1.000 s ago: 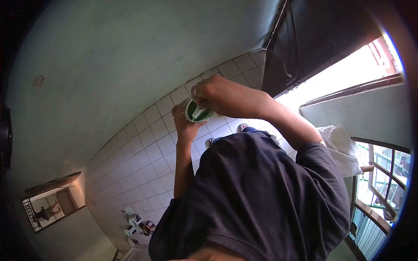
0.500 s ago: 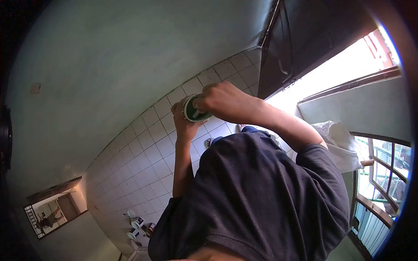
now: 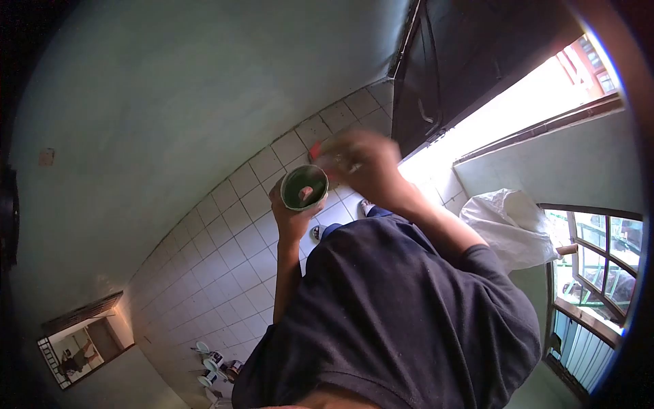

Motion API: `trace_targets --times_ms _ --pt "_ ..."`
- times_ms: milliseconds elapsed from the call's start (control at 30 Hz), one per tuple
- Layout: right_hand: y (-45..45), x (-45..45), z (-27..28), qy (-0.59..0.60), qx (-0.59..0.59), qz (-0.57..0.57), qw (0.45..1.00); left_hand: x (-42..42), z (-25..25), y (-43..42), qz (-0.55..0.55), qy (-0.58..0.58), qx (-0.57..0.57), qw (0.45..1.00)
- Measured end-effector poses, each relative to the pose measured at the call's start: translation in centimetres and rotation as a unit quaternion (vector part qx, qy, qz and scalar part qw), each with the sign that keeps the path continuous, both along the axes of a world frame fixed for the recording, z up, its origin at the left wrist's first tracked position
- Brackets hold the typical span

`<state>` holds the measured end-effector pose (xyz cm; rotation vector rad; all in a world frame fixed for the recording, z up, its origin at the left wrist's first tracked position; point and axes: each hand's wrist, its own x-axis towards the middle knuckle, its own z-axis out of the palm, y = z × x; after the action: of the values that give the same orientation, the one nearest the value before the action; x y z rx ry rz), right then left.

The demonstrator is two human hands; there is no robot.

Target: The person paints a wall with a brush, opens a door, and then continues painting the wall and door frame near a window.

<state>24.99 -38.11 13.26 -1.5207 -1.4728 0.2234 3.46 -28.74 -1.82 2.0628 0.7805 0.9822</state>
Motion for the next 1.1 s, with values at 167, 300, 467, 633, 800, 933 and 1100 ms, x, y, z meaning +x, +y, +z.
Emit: trace_targets --times_ms 167,300,467,633,800,933,1100 --pt "-2.6 12.1 -0.6 0.037 0.169 -0.529 0.831 0.8 1.1 -0.9 0.046 -0.013 0.000 0.999" --pt "-4.8 20.5 -5.1 -0.114 0.087 -0.606 0.782 1.7 1.3 -1.4 0.046 -0.041 -0.008 0.998" --pt "-5.2 21.8 -7.4 -0.032 0.048 -0.578 0.814 2.0 0.2 -1.3 0.054 -0.052 -0.045 0.996" --pt "-5.0 20.6 -6.8 -0.051 0.038 -0.575 0.816 2.6 1.5 -1.1 0.064 -0.052 -0.066 0.994" --pt "-4.7 20.1 -7.0 -0.028 0.076 -0.563 0.823 2.5 0.5 -0.6 0.075 -0.021 -0.028 0.997" --pt "-3.9 15.6 -9.0 -0.116 0.133 -0.606 0.776 2.5 2.6 0.2 0.049 -0.008 -0.023 0.999" --pt "-1.1 4.7 -3.4 0.167 0.029 -0.025 0.985 2.1 2.8 1.2 0.013 -0.006 0.053 0.998"
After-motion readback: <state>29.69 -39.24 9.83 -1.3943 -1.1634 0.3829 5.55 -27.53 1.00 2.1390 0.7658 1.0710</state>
